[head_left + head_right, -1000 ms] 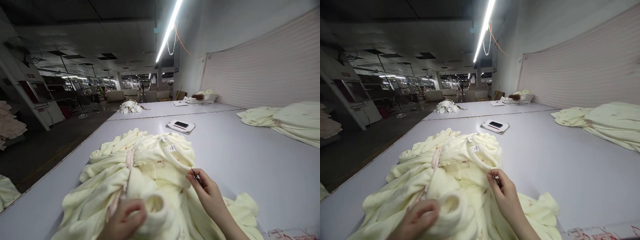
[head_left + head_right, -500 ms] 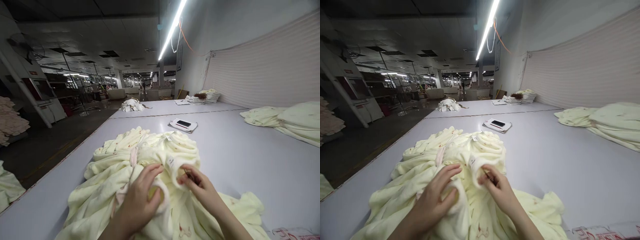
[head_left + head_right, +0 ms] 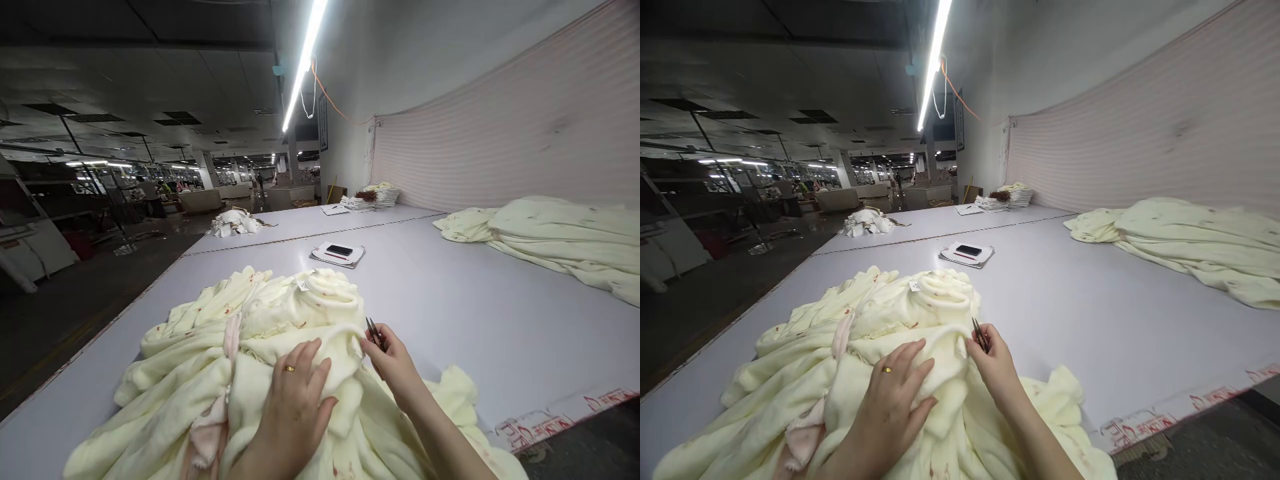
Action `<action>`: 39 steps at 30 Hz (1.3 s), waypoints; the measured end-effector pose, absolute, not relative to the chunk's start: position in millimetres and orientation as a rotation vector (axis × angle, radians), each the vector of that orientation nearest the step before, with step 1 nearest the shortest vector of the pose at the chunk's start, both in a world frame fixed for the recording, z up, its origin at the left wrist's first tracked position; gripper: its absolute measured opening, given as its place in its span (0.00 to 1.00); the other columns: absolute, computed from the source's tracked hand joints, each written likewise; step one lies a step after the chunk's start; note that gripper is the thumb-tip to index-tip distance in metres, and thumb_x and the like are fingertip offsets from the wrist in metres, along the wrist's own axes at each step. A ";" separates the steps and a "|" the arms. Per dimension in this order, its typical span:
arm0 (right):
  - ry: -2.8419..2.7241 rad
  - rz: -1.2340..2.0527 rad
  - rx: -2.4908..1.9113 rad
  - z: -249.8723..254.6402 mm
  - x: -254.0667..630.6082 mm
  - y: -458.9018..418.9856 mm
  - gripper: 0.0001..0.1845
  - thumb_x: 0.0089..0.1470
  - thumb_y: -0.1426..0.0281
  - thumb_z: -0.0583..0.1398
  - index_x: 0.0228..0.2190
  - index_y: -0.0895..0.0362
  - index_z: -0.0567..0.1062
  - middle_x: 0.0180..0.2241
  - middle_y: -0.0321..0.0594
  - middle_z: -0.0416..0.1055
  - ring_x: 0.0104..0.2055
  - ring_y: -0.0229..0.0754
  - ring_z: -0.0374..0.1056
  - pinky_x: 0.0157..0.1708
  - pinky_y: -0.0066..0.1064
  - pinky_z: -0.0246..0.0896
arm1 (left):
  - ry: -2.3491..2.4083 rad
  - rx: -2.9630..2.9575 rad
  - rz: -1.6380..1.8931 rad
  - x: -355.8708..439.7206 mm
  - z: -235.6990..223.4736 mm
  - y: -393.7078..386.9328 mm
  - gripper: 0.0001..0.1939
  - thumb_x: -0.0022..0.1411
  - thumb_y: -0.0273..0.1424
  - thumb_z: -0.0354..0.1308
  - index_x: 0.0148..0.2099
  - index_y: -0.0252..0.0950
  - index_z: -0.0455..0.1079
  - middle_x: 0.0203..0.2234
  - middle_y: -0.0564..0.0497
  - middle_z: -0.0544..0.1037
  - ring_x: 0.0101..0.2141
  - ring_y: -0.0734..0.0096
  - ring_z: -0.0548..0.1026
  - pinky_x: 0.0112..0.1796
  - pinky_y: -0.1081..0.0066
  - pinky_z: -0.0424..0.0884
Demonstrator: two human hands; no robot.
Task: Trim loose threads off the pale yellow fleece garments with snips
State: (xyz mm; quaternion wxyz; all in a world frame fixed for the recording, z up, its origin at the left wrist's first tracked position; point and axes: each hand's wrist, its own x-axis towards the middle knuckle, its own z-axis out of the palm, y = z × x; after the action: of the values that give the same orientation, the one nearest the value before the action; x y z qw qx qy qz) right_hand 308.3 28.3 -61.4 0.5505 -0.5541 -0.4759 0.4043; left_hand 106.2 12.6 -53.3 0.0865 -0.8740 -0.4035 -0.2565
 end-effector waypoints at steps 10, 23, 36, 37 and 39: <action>-1.228 0.969 -1.245 -52.1 302.9 8.4 0.14 0.54 0.56 0.57 0.30 0.54 0.66 0.22 0.30 0.60 0.20 0.33 0.54 0.19 0.24 0.50 | -1.225 -2.648 -1.029 138.7 -59.9 18.5 0.13 0.60 0.25 0.52 0.48 0.37 0.65 0.34 0.49 0.75 0.41 0.63 0.72 0.54 0.49 0.56; -1.656 0.382 -1.455 -71.5 319.1 -8.5 0.14 0.59 0.59 0.52 0.37 0.51 0.73 0.35 0.40 0.73 0.30 0.41 0.68 0.26 0.28 0.60 | -1.708 -3.051 -1.100 79.2 -33.5 -2.7 0.09 0.60 0.33 0.51 0.37 0.41 0.72 0.32 0.51 0.76 0.35 0.66 0.74 0.36 0.70 0.71; -1.284 0.804 -1.328 -66.8 304.1 77.1 0.23 0.48 0.54 0.59 0.44 0.52 0.72 0.40 0.40 0.71 0.27 0.37 0.63 0.28 0.30 0.60 | -2.373 -2.752 -0.305 26.6 -10.5 -5.9 0.14 0.50 0.41 0.58 0.37 0.39 0.70 0.32 0.52 0.75 0.35 0.61 0.72 0.33 0.70 0.64; -1.319 0.825 -1.307 -66.8 300.6 69.6 0.22 0.50 0.54 0.58 0.43 0.52 0.72 0.36 0.39 0.72 0.26 0.38 0.62 0.26 0.29 0.59 | -2.264 -2.781 -0.374 36.3 -4.0 -2.6 0.17 0.51 0.41 0.58 0.42 0.40 0.70 0.35 0.51 0.75 0.37 0.59 0.72 0.35 0.68 0.64; -1.422 0.876 -1.232 -66.6 295.3 48.0 0.18 0.52 0.55 0.57 0.39 0.52 0.74 0.32 0.38 0.71 0.27 0.39 0.63 0.26 0.29 0.59 | -2.036 -2.788 -0.676 55.4 7.1 7.9 0.22 0.55 0.42 0.55 0.51 0.41 0.65 0.43 0.48 0.73 0.42 0.59 0.71 0.40 0.66 0.66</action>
State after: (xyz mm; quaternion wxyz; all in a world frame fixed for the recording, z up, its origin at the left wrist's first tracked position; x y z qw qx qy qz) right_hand 295.3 48.0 -66.6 0.5081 -0.5111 -0.5902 0.3637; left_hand 55.4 7.9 7.1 -0.1872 -0.7786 -0.5685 -0.1887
